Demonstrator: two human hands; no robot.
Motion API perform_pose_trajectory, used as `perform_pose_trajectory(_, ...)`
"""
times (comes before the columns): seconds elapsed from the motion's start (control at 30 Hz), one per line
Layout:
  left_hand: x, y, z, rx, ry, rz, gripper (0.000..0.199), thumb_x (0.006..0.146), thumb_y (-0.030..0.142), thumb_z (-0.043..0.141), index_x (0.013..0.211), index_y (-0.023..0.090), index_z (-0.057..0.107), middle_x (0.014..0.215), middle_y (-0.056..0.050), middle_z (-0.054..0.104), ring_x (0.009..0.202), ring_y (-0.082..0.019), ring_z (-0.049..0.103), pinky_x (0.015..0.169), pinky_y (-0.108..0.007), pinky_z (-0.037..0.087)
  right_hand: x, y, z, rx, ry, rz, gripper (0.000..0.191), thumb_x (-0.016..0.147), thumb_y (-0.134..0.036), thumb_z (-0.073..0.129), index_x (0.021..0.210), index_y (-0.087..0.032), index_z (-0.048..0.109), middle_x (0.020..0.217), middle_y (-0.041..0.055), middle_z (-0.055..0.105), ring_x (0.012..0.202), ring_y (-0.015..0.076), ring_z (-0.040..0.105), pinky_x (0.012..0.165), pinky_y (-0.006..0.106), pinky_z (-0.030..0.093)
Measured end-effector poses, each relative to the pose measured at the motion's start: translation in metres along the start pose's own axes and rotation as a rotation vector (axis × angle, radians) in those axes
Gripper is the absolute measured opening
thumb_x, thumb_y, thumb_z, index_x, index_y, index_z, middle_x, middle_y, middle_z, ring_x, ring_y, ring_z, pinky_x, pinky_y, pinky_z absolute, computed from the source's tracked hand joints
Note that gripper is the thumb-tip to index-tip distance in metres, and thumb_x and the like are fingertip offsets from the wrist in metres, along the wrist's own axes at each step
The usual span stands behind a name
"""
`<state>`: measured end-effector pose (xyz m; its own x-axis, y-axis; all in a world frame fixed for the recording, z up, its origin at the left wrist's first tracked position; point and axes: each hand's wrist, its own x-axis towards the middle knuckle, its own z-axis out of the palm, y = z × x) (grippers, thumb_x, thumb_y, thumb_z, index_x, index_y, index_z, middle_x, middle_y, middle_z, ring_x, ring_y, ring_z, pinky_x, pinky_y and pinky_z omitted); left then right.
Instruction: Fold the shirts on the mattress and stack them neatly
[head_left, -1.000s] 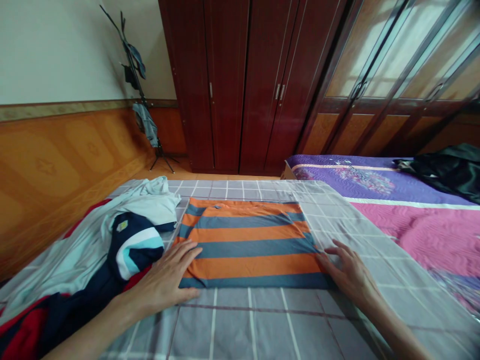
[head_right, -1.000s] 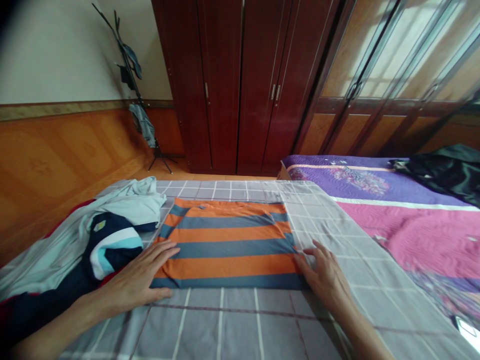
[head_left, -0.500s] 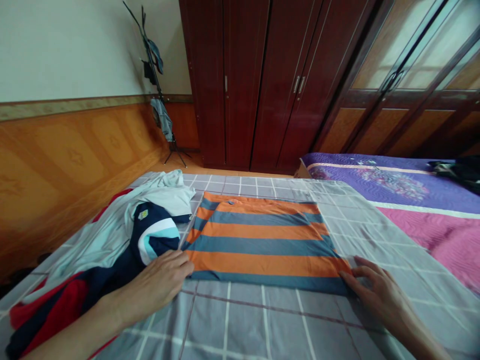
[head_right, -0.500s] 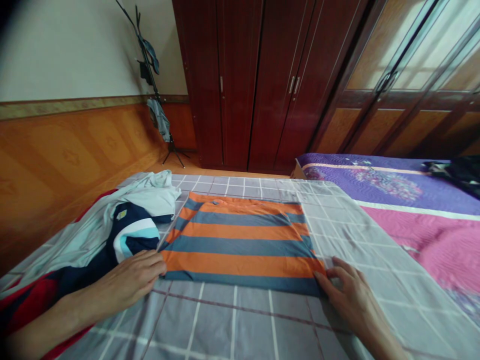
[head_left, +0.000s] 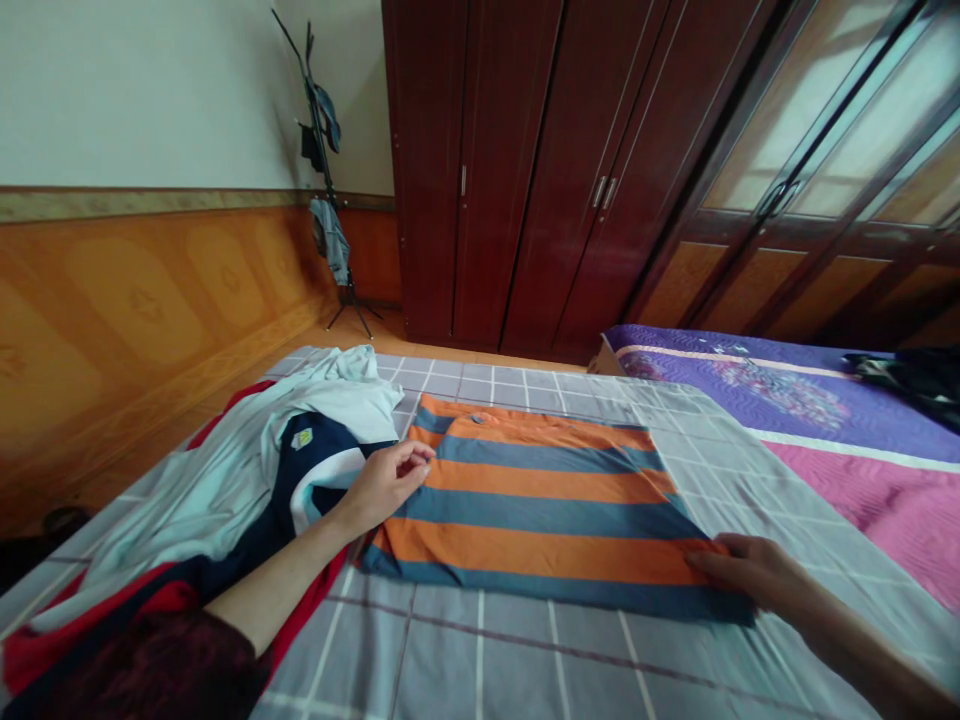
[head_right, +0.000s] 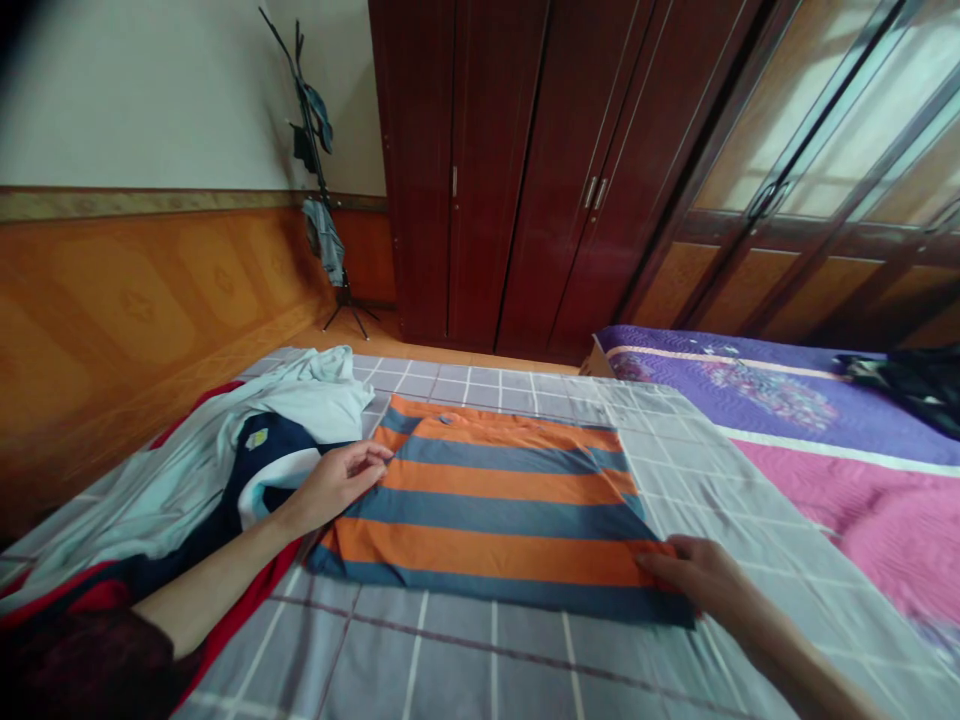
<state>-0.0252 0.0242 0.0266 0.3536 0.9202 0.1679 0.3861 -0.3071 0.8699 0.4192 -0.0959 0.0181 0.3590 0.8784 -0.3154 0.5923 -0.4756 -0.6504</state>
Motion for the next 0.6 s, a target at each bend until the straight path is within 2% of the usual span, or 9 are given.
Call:
perform_pose_trajectory(0.07, -0.001, -0.004, -0.004, -0.192, 0.032, -0.074, 0.023, 0.081, 0.031, 0.053, 0.097, 0.014, 0.058, 0.074, -0.003, 0.066, 0.071, -0.016, 0.064, 0.068, -0.027, 0.048, -0.010, -0.009, 0.007, 0.313, -0.018, 0.039, 0.035, 0.070, -0.054, 0.057, 0.069, -0.020, 0.064, 0.063, 0.0091, 0.068, 0.056, 0.0263, 0.066, 0.048, 0.033, 0.049)
perform_pose_trajectory(0.13, -0.001, -0.003, -0.007, -0.354, 0.067, -0.135, 0.026, 0.078, 0.033, 0.055, 0.096, 0.014, 0.056, 0.069, -0.001, 0.064, 0.066, -0.015, 0.063, 0.065, -0.025, 0.048, -0.019, -0.020, 0.013, 0.527, -0.082, 0.080, 0.032, 0.072, -0.050, 0.056, 0.079, -0.021, 0.067, 0.079, 0.0111, 0.072, 0.070, 0.0301, 0.069, 0.060, 0.039, 0.054)
perform_pose_trajectory(0.2, -0.001, -0.001, -0.009, -0.462, 0.093, -0.186, 0.029, 0.076, 0.035, 0.058, 0.095, 0.013, 0.055, 0.065, 0.000, 0.063, 0.061, -0.013, 0.060, 0.059, -0.023, 0.046, -0.020, -0.034, 0.014, 0.590, -0.143, 0.117, 0.027, 0.070, -0.045, 0.061, 0.080, -0.021, 0.068, 0.084, 0.0107, 0.073, 0.078, 0.0315, 0.069, 0.070, 0.041, 0.055)
perform_pose_trajectory(0.27, -0.001, 0.000, -0.009, -0.529, 0.094, -0.233, 0.032, 0.074, 0.036, 0.060, 0.095, 0.013, 0.054, 0.065, 0.001, 0.062, 0.060, -0.012, 0.059, 0.055, -0.020, 0.044, -0.016, -0.052, 0.012, 0.568, -0.142, 0.125, 0.023, 0.066, -0.042, 0.064, 0.076, -0.022, 0.069, 0.083, 0.0100, 0.073, 0.078, 0.0314, 0.069, 0.075, 0.041, 0.055)
perform_pose_trajectory(0.37, 0.000, -0.002, -0.010, -0.577, 0.085, -0.310, 0.035, 0.072, 0.037, 0.064, 0.095, 0.013, 0.054, 0.066, 0.000, 0.062, 0.060, -0.011, 0.060, 0.051, -0.018, 0.043, -0.004, -0.092, 0.010, 0.498, -0.078, 0.055, 0.018, 0.061, -0.038, 0.066, 0.070, -0.023, 0.067, 0.076, 0.0090, 0.072, 0.073, 0.0290, 0.068, 0.072, 0.037, 0.055)
perform_pose_trajectory(0.43, 0.001, -0.004, -0.011, -0.588, 0.069, -0.361, 0.037, 0.072, 0.040, 0.066, 0.095, 0.014, 0.054, 0.069, -0.001, 0.063, 0.058, -0.011, 0.061, 0.047, -0.017, 0.042, 0.002, -0.131, 0.018, 0.406, -0.077, -0.029, 0.015, 0.060, -0.034, 0.065, 0.066, -0.021, 0.065, 0.069, 0.0075, 0.070, 0.068, 0.0256, 0.066, 0.064, 0.033, 0.053)
perform_pose_trajectory(0.5, 0.001, -0.004, -0.012, -0.595, 0.055, -0.401, 0.038, 0.075, 0.045, 0.065, 0.095, 0.015, 0.054, 0.074, -0.002, 0.064, 0.056, -0.011, 0.062, 0.044, -0.016, 0.040, 0.003, -0.176, 0.038, 0.192, -0.078, -0.163, 0.014, 0.062, -0.032, 0.058, 0.062, -0.019, 0.062, 0.061, 0.0044, 0.066, 0.059, 0.0205, 0.063, 0.053, 0.027, 0.048)
perform_pose_trajectory(0.53, 0.001, -0.005, -0.012, -0.604, 0.050, -0.422, 0.039, 0.076, 0.048, 0.063, 0.095, 0.015, 0.054, 0.075, -0.002, 0.064, 0.055, -0.011, 0.062, 0.043, -0.016, 0.040, 0.000, -0.198, 0.054, 0.015, -0.035, -0.253, 0.014, 0.064, -0.029, 0.054, 0.059, -0.018, 0.061, 0.055, 0.0022, 0.062, 0.053, 0.0175, 0.059, 0.047, 0.024, 0.042)
perform_pose_trajectory(0.6, 0.000, -0.006, -0.013, -0.639, 0.032, -0.466, 0.043, 0.079, 0.053, 0.059, 0.099, 0.015, 0.053, 0.077, -0.004, 0.065, 0.057, -0.013, 0.064, 0.044, -0.017, 0.042, -0.010, -0.238, 0.093, -0.326, 0.021, -0.443, 0.016, 0.067, -0.021, 0.047, 0.063, -0.017, 0.062, 0.055, 0.0015, 0.060, 0.054, 0.0155, 0.058, 0.045, 0.022, 0.036)
